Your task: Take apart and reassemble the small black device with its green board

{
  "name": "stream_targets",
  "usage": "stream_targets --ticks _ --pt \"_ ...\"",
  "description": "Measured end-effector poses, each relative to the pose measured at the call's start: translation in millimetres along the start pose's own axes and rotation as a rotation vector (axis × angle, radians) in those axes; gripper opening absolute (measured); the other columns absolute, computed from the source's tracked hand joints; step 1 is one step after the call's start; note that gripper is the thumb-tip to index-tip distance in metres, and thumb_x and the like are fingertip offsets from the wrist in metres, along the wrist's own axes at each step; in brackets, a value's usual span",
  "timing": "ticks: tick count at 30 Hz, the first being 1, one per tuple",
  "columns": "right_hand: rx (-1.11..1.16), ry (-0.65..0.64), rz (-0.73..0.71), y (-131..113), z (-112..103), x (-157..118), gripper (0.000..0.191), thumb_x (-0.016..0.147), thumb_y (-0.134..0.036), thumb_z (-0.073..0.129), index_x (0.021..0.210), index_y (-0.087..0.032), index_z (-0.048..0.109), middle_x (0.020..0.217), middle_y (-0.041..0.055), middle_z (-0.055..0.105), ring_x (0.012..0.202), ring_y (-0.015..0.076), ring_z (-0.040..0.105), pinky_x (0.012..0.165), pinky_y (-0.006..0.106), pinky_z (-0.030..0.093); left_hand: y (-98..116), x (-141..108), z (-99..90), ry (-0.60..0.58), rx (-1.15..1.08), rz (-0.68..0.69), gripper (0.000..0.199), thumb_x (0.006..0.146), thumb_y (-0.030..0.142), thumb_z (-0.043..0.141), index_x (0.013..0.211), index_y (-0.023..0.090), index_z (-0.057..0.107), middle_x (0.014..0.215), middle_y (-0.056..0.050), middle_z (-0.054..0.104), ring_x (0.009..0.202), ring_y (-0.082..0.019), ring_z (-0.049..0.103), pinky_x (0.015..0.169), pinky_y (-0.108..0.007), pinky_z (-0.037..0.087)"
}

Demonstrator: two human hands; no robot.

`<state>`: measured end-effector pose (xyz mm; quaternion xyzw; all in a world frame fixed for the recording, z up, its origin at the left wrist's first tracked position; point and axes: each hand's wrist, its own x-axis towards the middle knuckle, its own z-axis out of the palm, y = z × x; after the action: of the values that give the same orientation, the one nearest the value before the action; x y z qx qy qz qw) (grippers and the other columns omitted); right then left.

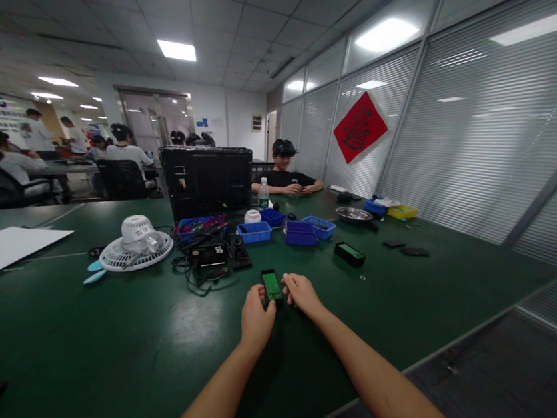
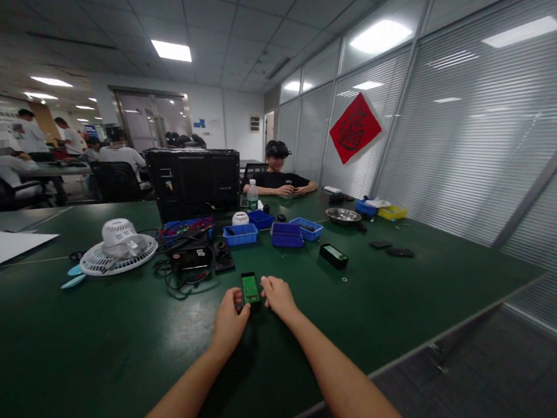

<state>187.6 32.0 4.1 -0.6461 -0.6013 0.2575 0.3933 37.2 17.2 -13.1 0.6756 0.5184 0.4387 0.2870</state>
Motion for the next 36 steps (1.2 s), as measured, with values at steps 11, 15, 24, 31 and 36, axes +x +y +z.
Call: stream_targets --ticks 11,15,24,31,36 --pt "-0.190 0.027 -0.150 -11.0 4.2 -6.9 0.034 0.086 -0.039 0.037 0.079 -0.016 0.061 0.074 0.0031 0.062 0.065 0.0112 0.057 0.060 0.020 0.040 -2.3 0.0 2.8 0.002 -0.032 0.053 0.044 0.071 0.012 0.051 0.114 0.015 0.043 0.105 -0.008 0.057 0.096 -0.016 0.056 0.087 -0.030 0.044" --pt "-0.132 -0.064 -0.245 -14.0 12.2 -11.9 0.036 0.089 -0.036 0.034 0.080 -0.016 0.062 0.076 0.0025 0.062 0.069 0.0113 0.056 0.066 0.021 0.041 0.9 -1.0 -1.3 0.108 0.131 0.075 0.051 0.069 0.026 0.059 0.117 0.015 0.043 0.113 -0.010 0.051 0.109 -0.022 0.049 0.094 -0.036 0.039" --pt "0.114 -0.272 -0.198 -2.3 14.4 -4.2 0.037 0.087 -0.039 0.035 0.091 -0.015 0.062 0.071 0.0004 0.063 0.048 0.0064 0.051 0.050 0.018 0.041 -9.4 10.9 -17.5 0.077 0.266 -0.011 0.042 0.072 0.019 0.055 0.114 0.018 0.053 0.126 -0.009 0.049 0.117 -0.021 0.045 0.099 -0.033 0.036" --pt "0.232 -0.190 -0.059 13.1 4.5 9.3 0.033 0.081 -0.040 0.041 0.086 -0.013 0.059 0.069 0.0008 0.060 0.041 0.0057 0.045 0.032 0.016 0.031 -8.8 -0.7 -38.2 0.049 0.257 0.003 0.046 0.072 0.020 0.055 0.118 0.015 0.052 0.126 -0.009 0.051 0.117 -0.019 0.046 0.102 -0.032 0.034" --pt "0.242 -0.185 -0.041 14.7 3.5 10.5 0.030 0.079 -0.038 0.044 0.084 -0.013 0.060 0.068 0.0010 0.061 0.041 0.0055 0.045 0.032 0.015 0.031 -14.5 -12.4 -68.5 0.058 0.321 -0.040 0.046 0.073 0.022 0.055 0.118 0.016 0.052 0.126 -0.009 0.052 0.116 -0.021 0.047 0.100 -0.035 0.035"
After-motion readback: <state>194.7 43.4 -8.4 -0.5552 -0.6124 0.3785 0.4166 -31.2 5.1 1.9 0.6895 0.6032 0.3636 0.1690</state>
